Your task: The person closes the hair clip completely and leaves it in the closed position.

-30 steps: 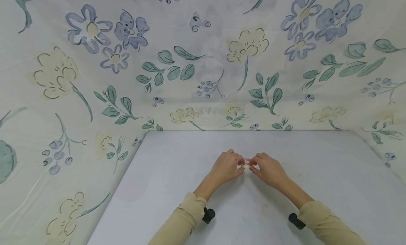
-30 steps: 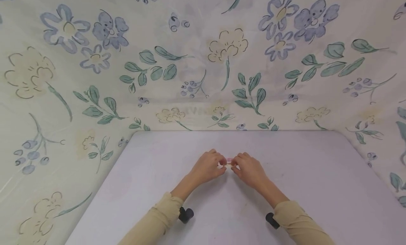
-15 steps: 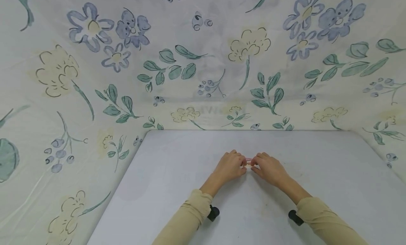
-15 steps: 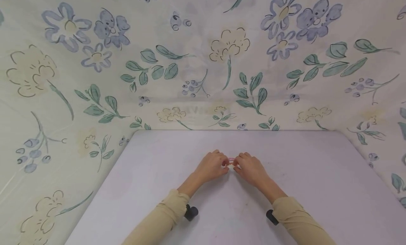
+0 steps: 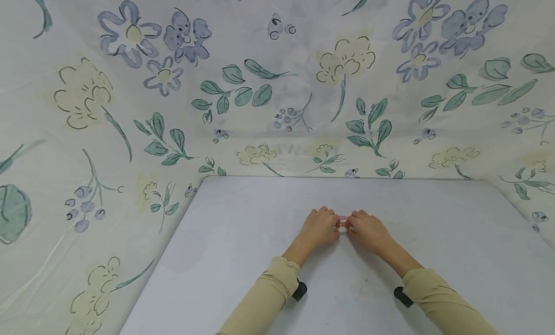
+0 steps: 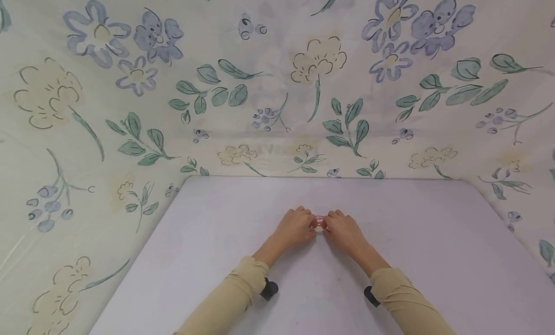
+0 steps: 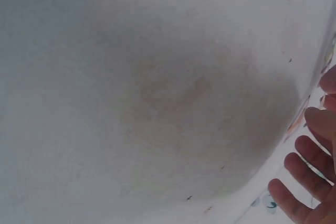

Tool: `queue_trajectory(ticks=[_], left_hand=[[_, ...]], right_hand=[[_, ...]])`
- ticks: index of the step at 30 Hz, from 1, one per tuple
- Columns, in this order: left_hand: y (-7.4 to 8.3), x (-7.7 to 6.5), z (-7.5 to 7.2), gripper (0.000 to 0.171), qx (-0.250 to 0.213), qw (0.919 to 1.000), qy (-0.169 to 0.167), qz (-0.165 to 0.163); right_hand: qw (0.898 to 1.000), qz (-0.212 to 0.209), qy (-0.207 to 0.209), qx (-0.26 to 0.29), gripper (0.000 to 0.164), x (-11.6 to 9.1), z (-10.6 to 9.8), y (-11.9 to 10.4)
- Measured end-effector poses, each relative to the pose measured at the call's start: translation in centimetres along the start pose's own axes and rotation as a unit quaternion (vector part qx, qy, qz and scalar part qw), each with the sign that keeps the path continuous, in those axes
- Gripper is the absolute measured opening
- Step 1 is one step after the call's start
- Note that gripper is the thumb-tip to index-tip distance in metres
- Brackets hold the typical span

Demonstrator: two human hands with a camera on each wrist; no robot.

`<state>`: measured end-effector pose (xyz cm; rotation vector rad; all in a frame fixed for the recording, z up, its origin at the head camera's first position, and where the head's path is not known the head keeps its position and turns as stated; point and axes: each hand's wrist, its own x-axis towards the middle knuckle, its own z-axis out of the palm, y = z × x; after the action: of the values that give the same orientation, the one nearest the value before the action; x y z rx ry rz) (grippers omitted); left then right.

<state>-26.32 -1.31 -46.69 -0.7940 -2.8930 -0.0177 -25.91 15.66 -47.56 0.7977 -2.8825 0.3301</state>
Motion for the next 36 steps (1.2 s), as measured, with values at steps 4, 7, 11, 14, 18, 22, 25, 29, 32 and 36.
queue_trajectory(ticks=[4,7,11,14,18,22,25,29,32,36], left_hand=[[0.16,0.20,0.25,0.012,0.010,0.9999,-0.002,-0.003],[0.18,0.35,0.53,0.012,0.013,0.9999,-0.003,-0.003],[0.21,0.56,0.81,0.013,0.014,0.9998,-0.011,-0.007],[0.23,0.66,0.88,0.013,0.009,0.9998,-0.015,-0.013],[0.27,0.68,0.86,0.013,0.004,0.9997,-0.015,-0.017],[0.33,0.64,0.82,0.014,0.004,0.9997,-0.018,-0.018],[0.36,0.60,0.85,0.015,0.009,0.9997,-0.018,-0.017],[0.33,0.48,0.79,0.017,0.019,0.9996,-0.011,-0.015],[0.31,0.40,0.71,0.017,0.029,0.9994,-0.008,-0.014],[0.29,0.30,0.66,0.018,0.037,0.9992,-0.007,-0.013]], right_hand=[[1.000,0.000,0.003,0.001,0.009,-0.04,0.19,0.06],[1.000,-0.003,0.008,0.003,0.009,-0.06,0.42,0.12],[1.000,-0.002,0.012,0.009,0.009,-0.05,0.71,0.25],[1.000,-0.002,0.012,0.010,0.009,-0.03,0.75,0.30],[1.000,0.002,0.007,0.007,0.009,0.02,0.73,0.32],[1.000,0.014,-0.007,0.005,0.007,0.09,0.81,0.35],[1.000,0.024,-0.016,0.003,0.007,0.15,0.84,0.32],[0.999,0.029,-0.019,0.001,0.009,0.17,0.89,0.38],[0.999,0.029,-0.016,-0.002,0.009,0.14,0.91,0.43],[1.000,0.026,-0.006,-0.007,0.010,0.08,0.89,0.41]])
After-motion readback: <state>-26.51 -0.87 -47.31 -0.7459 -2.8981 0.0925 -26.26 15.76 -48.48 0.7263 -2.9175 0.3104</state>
